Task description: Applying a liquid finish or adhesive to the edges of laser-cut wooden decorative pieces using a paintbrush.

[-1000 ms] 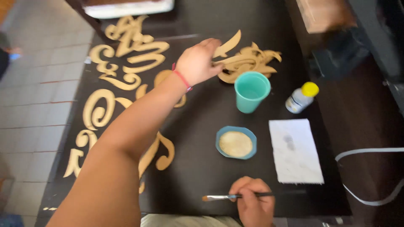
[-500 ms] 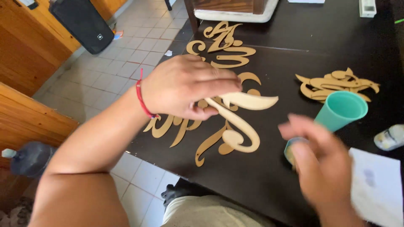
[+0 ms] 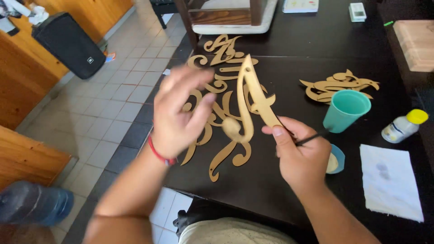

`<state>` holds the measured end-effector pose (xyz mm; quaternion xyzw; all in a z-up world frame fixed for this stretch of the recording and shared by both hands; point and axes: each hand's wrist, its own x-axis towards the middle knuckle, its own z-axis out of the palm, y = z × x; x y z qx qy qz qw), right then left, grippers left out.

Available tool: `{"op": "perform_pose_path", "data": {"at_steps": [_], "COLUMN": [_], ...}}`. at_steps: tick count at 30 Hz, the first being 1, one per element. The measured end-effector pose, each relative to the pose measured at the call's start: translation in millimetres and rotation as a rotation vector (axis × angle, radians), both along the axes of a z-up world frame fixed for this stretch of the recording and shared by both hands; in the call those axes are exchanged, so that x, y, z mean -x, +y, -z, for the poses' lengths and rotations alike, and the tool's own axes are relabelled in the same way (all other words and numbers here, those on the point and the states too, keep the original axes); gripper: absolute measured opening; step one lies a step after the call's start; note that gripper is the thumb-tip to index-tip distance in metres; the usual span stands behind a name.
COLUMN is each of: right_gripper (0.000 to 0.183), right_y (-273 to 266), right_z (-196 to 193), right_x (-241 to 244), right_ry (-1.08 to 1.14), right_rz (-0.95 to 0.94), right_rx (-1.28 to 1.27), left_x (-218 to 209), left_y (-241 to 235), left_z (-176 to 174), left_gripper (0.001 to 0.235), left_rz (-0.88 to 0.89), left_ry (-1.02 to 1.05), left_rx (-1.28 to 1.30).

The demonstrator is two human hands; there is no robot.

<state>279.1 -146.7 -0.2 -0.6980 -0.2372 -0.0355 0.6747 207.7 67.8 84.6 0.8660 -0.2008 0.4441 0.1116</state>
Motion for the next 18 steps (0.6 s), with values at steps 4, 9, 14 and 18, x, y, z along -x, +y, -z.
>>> {"op": "perform_pose_path", "data": {"at_steps": [4,9,14,18], "right_gripper": [0.018,0.03,0.019,0.019], "right_y": [9,25,15,-40], "right_z": [20,28,18,28], "right_x": [-3,12,24,19], "right_ry": [-0.813,-1.054,-1.013,-0.966], "right_rz": [0.276,0.221,0.066,-0.214], "right_rx": [0.135,0.285,0.348,0.198], "left_x": [3,-25,-37,-41], "left_y": [-37,-57,-41,-18], "left_z": [43,88,74,84], "left_gripper": [0.054,0.059,0.074,0.077], "left_rz": [0.323,0.991,1.16,1.233], "left_ry": [0.31,0.315,0.489,0.599], "left_rx": [0.687,1.358,1.492,1.506]}}
